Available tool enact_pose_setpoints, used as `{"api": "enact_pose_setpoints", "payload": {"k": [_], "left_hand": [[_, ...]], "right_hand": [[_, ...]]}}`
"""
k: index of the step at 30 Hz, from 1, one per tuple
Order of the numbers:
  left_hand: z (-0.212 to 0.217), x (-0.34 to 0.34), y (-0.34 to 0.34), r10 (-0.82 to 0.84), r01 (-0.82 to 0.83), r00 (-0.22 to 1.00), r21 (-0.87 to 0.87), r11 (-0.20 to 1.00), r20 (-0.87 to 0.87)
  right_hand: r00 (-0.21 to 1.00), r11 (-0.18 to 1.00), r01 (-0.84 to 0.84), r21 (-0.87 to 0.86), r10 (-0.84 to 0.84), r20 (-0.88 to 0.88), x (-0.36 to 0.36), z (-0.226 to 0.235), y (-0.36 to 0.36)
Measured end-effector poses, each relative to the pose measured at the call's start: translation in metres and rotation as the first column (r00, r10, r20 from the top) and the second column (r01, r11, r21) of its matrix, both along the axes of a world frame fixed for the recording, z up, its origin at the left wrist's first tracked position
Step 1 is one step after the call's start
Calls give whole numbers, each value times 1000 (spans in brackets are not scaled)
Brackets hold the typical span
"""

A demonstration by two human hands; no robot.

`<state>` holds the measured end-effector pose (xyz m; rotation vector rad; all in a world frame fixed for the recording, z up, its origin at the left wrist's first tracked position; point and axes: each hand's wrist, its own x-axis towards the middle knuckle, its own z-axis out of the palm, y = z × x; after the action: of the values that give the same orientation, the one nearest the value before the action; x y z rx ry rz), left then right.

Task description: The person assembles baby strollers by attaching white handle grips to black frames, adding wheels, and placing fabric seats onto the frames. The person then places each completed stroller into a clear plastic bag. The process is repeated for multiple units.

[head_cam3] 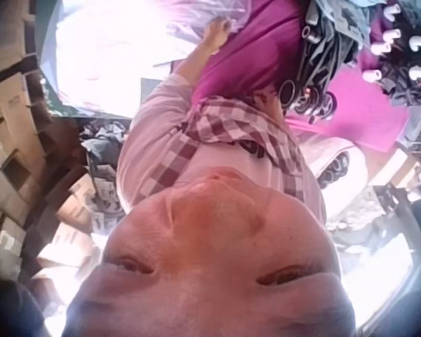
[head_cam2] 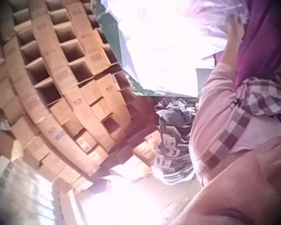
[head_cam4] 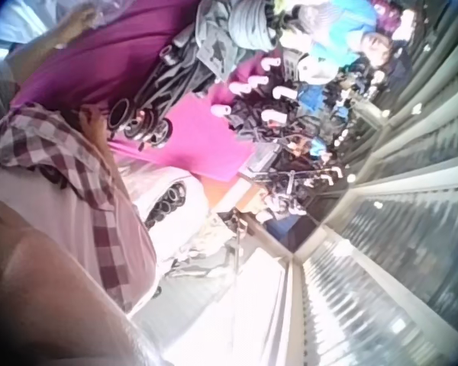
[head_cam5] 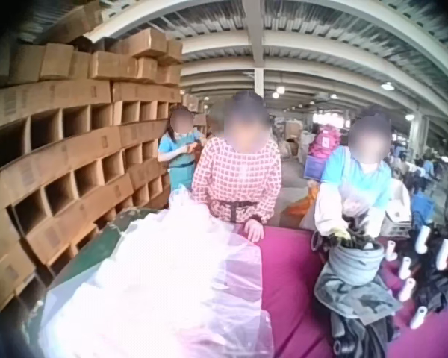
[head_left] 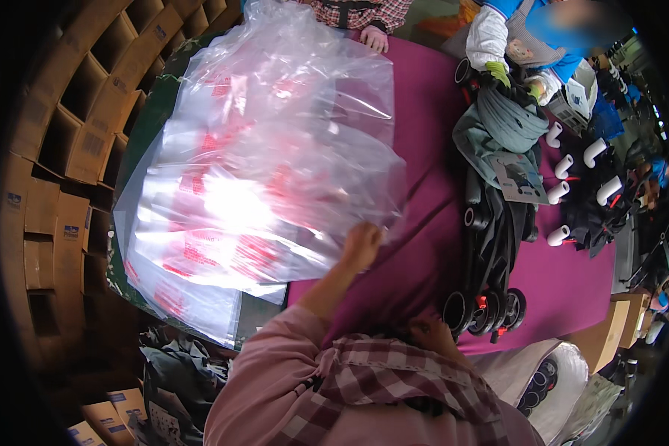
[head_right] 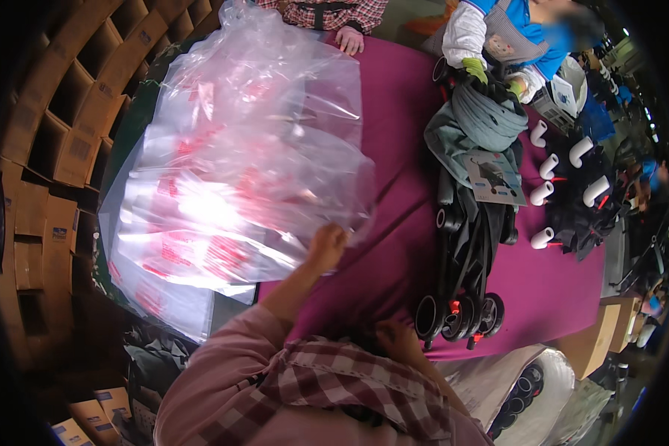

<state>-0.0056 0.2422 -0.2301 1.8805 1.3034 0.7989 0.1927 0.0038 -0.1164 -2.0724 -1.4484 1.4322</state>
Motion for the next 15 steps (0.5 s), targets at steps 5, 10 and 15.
{"api": "enact_pose_setpoints", "payload": {"k": [5,10,15], "left_hand": [[32,-11,-48,-153,128,978,-172,977,-145],[60,-79,-113,97,-176,937,-213,961,-336],[115,-88,-152,639,-638,769,-60,768,-4]], "right_hand": [[995,992,-91,86,95,-35,17,-8,-5],[972,970,-129,208,165,-167,33,-3,-1],[941,958,-91,272,172,-291,41,-15,0]]}}
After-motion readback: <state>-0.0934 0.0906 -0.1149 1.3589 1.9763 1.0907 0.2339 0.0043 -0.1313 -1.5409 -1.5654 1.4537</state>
